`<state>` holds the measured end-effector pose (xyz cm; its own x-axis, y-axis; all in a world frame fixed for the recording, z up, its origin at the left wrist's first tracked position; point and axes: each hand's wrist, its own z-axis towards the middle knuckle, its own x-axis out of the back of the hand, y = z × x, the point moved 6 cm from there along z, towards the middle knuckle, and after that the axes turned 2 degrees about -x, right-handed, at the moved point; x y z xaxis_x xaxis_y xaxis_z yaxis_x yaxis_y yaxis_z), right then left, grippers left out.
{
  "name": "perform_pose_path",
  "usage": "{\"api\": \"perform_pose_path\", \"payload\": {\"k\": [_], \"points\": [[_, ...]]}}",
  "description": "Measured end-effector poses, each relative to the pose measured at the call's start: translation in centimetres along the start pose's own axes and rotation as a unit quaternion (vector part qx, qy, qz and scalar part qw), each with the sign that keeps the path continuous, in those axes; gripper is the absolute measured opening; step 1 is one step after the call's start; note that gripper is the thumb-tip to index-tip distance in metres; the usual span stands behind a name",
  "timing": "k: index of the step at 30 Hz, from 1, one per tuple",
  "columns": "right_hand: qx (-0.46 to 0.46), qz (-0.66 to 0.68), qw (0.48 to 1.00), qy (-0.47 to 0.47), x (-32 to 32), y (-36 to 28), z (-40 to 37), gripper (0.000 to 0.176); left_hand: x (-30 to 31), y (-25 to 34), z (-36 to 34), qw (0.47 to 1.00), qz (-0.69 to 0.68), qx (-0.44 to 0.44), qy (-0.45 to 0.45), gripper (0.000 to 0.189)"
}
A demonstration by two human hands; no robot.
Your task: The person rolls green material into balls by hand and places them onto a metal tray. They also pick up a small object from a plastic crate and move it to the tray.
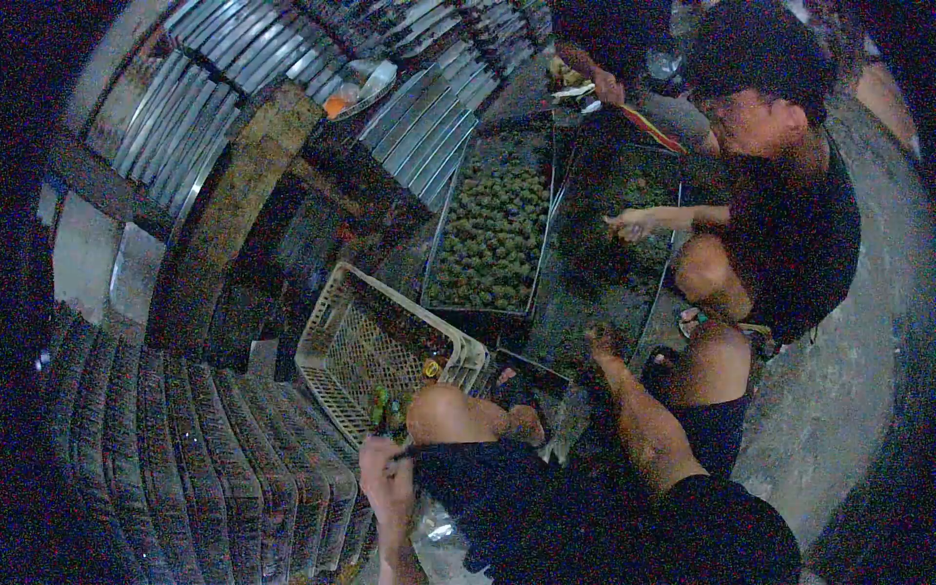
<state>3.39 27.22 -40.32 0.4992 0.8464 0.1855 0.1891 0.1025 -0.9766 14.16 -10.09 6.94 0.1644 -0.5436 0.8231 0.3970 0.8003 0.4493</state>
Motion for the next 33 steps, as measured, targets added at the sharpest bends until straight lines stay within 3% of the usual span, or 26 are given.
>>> {"api": "perform_pose_path", "payload": {"k": [2, 4, 6, 7, 11, 13, 17, 19, 20, 22, 26, 27, 29, 31, 33], "points": [[-0.049, -0.044, 0.995, -0.075, 1.3, -4.6, -1.8, 0.051, -1.9, -0.7, 2.0, 0.999, 0.024, -0.027, -0.031, 0.022], [-0.095, -0.071, 0.993, 0.028, 3.1, -7.0, -2.3, 0.056, -3.6, -0.5, 3.3, 0.996, 0.046, -0.056, -0.060, 0.026], [-0.113, -0.097, 0.986, 0.068, 3.8, -7.1, -1.6, 0.059, -5.3, -0.2, 3.9, 0.996, -0.027, -0.023, -0.087, 0.041], [-0.119, -0.115, 0.984, 0.071, 3.8, -7.0, -1.3, 0.059, -6.0, -0.5, 4.1, 0.994, 0.009, -0.053, -0.099, 0.050], [-0.144, -0.172, 0.972, 0.070, 3.4, -2.4, 0.2, 0.062, -7.4, 0.9, 4.1, 0.975, 0.027, -0.056, -0.213, 0.058], [-0.158, -0.187, 0.969, 0.041, 3.1, -0.3, 0.4, 0.053, -7.9, 2.7, 3.1, 0.944, 0.210, -0.137, -0.213, 0.058], [-0.146, -0.193, 0.970, -0.030, 2.0, 1.3, 0.2, 0.035, -8.7, 2.9, 0.4, 0.919, 0.271, -0.167, -0.232, 0.051], [-0.113, -0.187, 0.974, -0.058, 1.4, 1.9, 0.5, 0.026, -10.6, 2.7, -2.1, 0.867, 0.275, -0.210, -0.360, 0.047], [-0.085, -0.179, 0.977, -0.071, 1.0, 2.8, 0.8, 0.022, -11.2, 2.9, -2.7, 0.866, 0.276, -0.209, -0.360, 0.047], [0.013, -0.116, 0.991, -0.064, 0.7, 2.9, 1.1, 0.016, -13.7, 3.4, -5.4, 0.796, 0.215, -0.220, -0.521, 0.045], [0.266, 0.092, 0.957, 0.065, 2.5, -3.7, -1.6, 0.012, -15.1, 2.7, -4.3, 0.807, 0.271, -0.261, -0.455, 0.052], [0.231, 0.219, 0.948, 0.004, 2.3, -3.5, -1.5, 0.013, -14.8, 2.6, -3.0, 0.816, 0.294, -0.256, -0.427, 0.056], [0.148, 0.456, 0.870, -0.117, 1.5, -2.8, -1.3, 0.014, -14.1, 2.6, -1.1, 0.846, 0.315, -0.258, -0.345, 0.063], [0.039, 0.294, 0.945, -0.139, 0.7, -0.6, -0.5, 0.018, -14.2, 2.3, -0.9, 0.828, 0.325, -0.247, -0.384, 0.057], [-0.031, 0.150, 0.974, -0.169, -0.1, 2.0, 0.4, 0.022, -14.5, 1.7, -1.1, 0.809, 0.338, -0.236, -0.420, 0.051]]}}
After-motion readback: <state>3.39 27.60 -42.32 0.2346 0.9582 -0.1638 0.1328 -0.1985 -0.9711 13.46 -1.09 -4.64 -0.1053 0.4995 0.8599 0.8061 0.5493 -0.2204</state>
